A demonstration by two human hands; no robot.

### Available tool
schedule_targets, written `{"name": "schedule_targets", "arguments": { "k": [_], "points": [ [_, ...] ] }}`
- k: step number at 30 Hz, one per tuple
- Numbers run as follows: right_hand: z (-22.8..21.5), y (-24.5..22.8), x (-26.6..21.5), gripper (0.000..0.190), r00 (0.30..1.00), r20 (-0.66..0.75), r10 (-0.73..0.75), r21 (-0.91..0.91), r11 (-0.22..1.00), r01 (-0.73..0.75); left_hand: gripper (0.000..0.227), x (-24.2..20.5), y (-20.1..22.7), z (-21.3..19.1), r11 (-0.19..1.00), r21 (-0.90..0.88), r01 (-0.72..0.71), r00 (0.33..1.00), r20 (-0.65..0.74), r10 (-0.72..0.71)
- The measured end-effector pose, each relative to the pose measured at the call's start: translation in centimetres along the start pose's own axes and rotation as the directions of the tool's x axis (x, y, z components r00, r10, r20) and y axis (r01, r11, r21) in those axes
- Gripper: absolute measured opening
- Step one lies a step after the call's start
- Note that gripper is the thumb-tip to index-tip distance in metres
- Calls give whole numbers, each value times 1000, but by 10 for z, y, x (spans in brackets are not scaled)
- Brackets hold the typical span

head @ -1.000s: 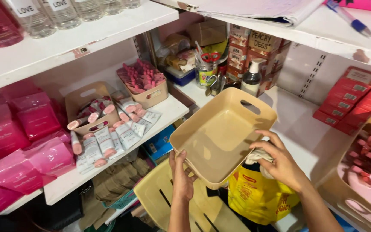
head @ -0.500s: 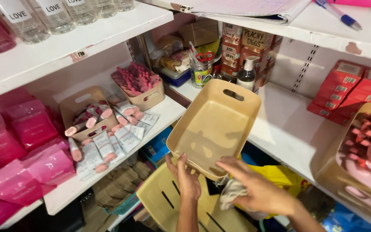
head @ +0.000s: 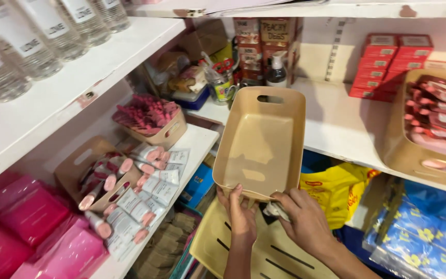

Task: Wiping and organizing tubes of cream into a plastic bin on a shelf.

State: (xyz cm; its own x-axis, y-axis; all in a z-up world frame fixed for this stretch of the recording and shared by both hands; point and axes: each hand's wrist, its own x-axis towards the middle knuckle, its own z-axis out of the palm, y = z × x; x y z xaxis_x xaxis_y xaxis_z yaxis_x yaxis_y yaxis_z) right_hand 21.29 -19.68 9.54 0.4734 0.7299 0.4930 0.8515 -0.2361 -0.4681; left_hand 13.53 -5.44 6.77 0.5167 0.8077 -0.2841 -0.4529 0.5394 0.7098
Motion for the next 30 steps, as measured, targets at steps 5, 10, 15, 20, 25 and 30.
{"name": "schedule_targets", "arguments": {
  "k": [5,10,15,20,25,30],
  "points": [
    [-18,18,1,46,994,-104,24,-79,996,-32,109,19,-24,-1,984,156,88,986,129,-109],
    [-47,38,16,46,988,-128,90,-73,992,-100,111,9,-22,20,941,332,-64,968,249,-22],
    [-58,58,34,43,976,-159,147,-85,983,-162,99,-4,-14,41,567,645,-512,857,430,284],
    [-52,80,46,42,982,-98,164,-140,974,-177,87,15,-42,54,429,633,-645,764,548,339],
    [-43,91,50,44,988,-62,142,-145,978,-150,88,36,-58,62,372,675,-637,771,553,317],
    [-65,78,52,86,993,-106,47,-135,989,-61,94,23,-47,58,311,731,-608,790,515,333]
  ]
}}
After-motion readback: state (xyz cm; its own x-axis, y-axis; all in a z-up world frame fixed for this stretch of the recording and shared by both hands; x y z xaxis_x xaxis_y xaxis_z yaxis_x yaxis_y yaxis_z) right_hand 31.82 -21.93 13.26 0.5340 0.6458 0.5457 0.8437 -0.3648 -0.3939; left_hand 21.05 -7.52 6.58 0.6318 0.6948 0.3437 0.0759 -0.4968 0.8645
